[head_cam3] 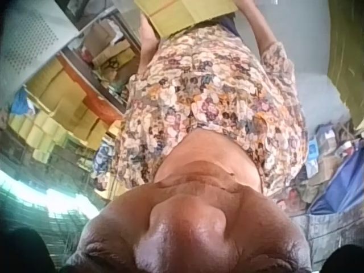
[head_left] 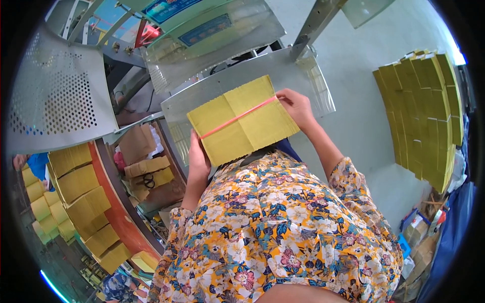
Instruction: Weigh stacks of yellow paper blocks, insert separators, and use a machine to apply bundling bands.
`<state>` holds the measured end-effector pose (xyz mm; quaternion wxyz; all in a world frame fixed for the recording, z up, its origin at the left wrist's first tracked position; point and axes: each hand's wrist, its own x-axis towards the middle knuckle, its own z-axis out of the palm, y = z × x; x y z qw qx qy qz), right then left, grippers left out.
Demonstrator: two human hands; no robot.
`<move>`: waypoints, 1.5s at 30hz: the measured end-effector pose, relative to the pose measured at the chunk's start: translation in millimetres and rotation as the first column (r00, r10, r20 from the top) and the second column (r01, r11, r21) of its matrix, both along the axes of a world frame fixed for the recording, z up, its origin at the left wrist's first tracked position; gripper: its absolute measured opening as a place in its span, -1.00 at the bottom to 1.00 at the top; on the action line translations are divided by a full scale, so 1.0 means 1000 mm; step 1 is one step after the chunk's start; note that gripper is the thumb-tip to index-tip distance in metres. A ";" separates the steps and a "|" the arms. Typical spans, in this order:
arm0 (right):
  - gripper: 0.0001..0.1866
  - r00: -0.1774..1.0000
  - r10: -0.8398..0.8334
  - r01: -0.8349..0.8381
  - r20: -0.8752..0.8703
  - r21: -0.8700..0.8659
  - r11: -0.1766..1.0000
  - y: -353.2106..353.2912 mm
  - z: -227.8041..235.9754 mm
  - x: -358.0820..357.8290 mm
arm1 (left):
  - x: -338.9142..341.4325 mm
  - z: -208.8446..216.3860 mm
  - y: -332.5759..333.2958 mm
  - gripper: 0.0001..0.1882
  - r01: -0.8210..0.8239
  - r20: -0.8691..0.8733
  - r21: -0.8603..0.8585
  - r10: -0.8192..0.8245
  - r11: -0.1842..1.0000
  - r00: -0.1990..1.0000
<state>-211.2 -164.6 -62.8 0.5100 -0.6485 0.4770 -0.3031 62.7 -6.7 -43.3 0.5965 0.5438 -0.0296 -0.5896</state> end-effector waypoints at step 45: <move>-0.88 0.972 -0.068 0.030 0.225 0.169 0.985 -0.012 -0.115 -0.034 | -0.024 -0.024 0.000 -0.27 0.065 0.119 -0.087 -0.055 0.994 0.991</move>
